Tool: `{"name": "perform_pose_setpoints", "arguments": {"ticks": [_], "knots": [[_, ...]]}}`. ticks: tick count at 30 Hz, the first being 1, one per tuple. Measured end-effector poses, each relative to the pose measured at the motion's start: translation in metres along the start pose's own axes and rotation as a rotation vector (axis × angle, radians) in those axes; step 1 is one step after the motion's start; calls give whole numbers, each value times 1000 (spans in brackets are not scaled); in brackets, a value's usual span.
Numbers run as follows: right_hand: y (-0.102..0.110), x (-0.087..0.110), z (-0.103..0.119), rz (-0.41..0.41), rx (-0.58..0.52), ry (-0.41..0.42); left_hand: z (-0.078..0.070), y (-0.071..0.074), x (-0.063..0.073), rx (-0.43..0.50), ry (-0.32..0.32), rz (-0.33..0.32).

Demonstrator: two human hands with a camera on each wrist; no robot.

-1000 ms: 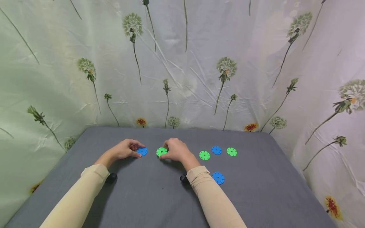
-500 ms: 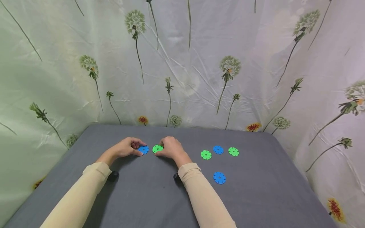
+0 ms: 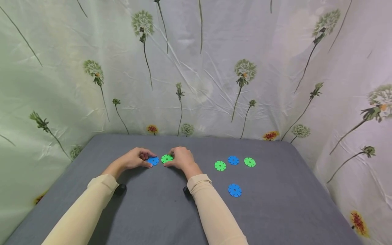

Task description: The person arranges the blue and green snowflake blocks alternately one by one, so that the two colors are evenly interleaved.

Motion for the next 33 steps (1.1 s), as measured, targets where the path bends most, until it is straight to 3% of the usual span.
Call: {"name": "perform_pose_setpoints", "arguments": {"ticks": [8, 20, 33], "knots": [[1, 1, 0, 6, -20, 5, -2, 1, 2, 16, -25, 5], [4, 4, -3, 7, -30, 10, -2, 0, -3, 21, -25, -1], [0, 5, -3, 17, -24, 26, -1, 0, 0, 13, -21, -6]]}}
Point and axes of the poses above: each hand's wrist, its own x-axis away from the middle knuckle, its own y-axis out of the back of the hand, z = x × y, the point moved 4 cm from there along -x, towards the middle knuckle, and after that the axes turned 3 degrees about z, right-handed, at the moved point
